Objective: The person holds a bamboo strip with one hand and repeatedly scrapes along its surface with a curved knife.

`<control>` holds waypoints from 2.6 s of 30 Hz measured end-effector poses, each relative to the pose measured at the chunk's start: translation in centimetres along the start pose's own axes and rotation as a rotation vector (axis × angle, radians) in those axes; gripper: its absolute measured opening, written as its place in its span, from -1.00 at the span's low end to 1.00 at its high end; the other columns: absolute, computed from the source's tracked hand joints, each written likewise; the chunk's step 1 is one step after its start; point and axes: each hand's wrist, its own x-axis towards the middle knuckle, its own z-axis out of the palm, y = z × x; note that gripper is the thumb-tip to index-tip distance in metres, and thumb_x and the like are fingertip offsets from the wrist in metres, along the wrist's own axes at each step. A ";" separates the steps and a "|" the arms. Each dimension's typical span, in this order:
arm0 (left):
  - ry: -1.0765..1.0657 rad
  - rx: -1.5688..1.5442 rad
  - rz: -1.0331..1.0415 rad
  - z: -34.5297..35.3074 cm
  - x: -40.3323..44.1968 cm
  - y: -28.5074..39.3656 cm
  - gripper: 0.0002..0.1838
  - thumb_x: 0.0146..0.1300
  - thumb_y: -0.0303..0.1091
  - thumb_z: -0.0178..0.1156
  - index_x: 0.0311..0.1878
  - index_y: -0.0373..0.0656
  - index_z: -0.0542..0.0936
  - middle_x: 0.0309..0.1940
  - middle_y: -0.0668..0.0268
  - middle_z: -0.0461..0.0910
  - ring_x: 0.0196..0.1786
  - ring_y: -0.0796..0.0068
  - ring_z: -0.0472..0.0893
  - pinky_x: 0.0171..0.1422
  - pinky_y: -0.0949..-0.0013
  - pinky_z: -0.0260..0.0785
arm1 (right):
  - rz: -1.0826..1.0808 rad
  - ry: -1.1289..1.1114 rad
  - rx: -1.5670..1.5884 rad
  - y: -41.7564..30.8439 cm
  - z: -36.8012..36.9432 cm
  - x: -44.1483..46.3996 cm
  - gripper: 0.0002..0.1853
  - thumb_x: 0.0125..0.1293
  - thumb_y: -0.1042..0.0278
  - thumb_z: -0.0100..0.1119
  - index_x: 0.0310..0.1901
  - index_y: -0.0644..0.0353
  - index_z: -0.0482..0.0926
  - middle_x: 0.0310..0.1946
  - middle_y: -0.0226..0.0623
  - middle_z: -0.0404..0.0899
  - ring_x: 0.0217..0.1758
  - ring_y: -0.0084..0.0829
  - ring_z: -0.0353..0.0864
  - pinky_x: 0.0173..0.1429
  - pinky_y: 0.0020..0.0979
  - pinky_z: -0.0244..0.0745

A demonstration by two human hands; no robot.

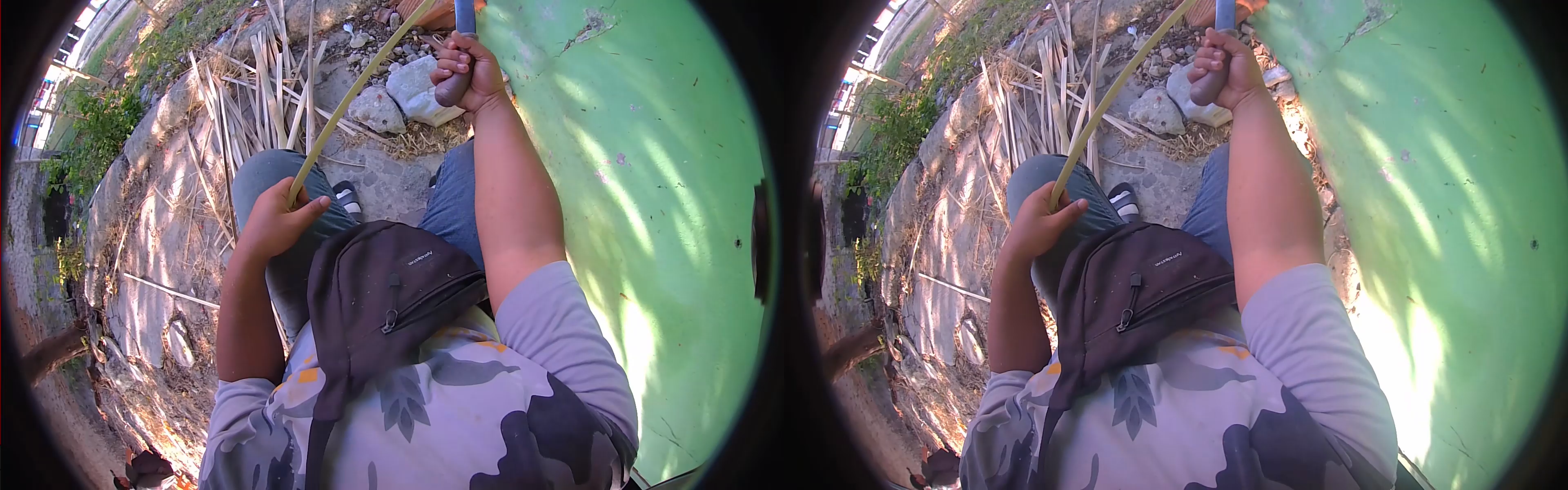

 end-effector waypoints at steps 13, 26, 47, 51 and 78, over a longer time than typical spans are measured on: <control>-0.008 -0.068 -0.016 0.1 0.2 -0.6 -0.64 0.32 -0.11 0.43 -0.31 -0.10 0.46 -0.49 0.57 0.35 -0.42 0.73 0.29 -0.37 0.49 0.17 | -0.219 -0.165 0.447 -2.4 -2.0 -0.4 -0.71 0.33 0.33 0.27 -0.51 -0.02 0.40 -0.69 -0.67 0.35 -0.59 -0.70 0.38 -0.19 -0.46 0.40; -0.027 -0.096 -0.057 -0.2 0.2 0.1 -0.66 0.34 -0.11 0.41 -0.30 -0.08 0.46 -0.48 0.59 0.35 -0.42 0.75 0.29 -0.36 0.51 0.15 | -0.470 0.218 0.409 -1.3 -2.4 0.2 -0.68 0.31 0.38 0.19 -0.58 -0.01 0.33 -0.66 -0.57 0.40 -0.50 -0.53 0.40 -0.01 -0.34 0.40; 0.013 -0.160 -0.019 0.0 0.4 -0.6 -0.59 0.29 -0.07 0.46 -0.35 -0.13 0.46 -0.53 0.53 0.38 -0.45 0.69 0.32 -0.41 0.45 0.20 | -0.190 0.137 -0.818 3.8 4.3 -1.0 -0.77 0.29 0.32 0.40 -0.42 0.10 0.50 -0.61 -0.47 0.44 -0.56 -0.55 0.45 -0.39 -0.39 0.40; 0.007 -0.143 -0.033 0.0 0.4 -0.5 -0.59 0.30 -0.07 0.46 -0.35 -0.13 0.46 -0.53 0.52 0.39 -0.46 0.68 0.33 -0.41 0.45 0.21 | -0.481 0.184 -1.495 5.1 4.1 -0.9 -0.72 0.21 0.20 0.45 -0.32 0.23 0.60 -0.52 -0.28 0.62 -0.45 -0.32 0.64 -0.29 -0.28 0.52; -0.060 -0.030 0.045 -1.0 0.2 -1.0 -0.52 0.17 0.00 0.53 -0.27 -0.20 0.51 -0.44 0.39 0.49 -0.35 0.54 0.48 -0.27 0.37 0.37 | 0.247 -0.238 -1.980 5.9 4.9 0.0 -0.75 0.12 0.19 0.45 -0.26 0.14 0.66 -0.37 -0.16 0.69 -0.28 -0.13 0.69 -0.14 -0.19 0.55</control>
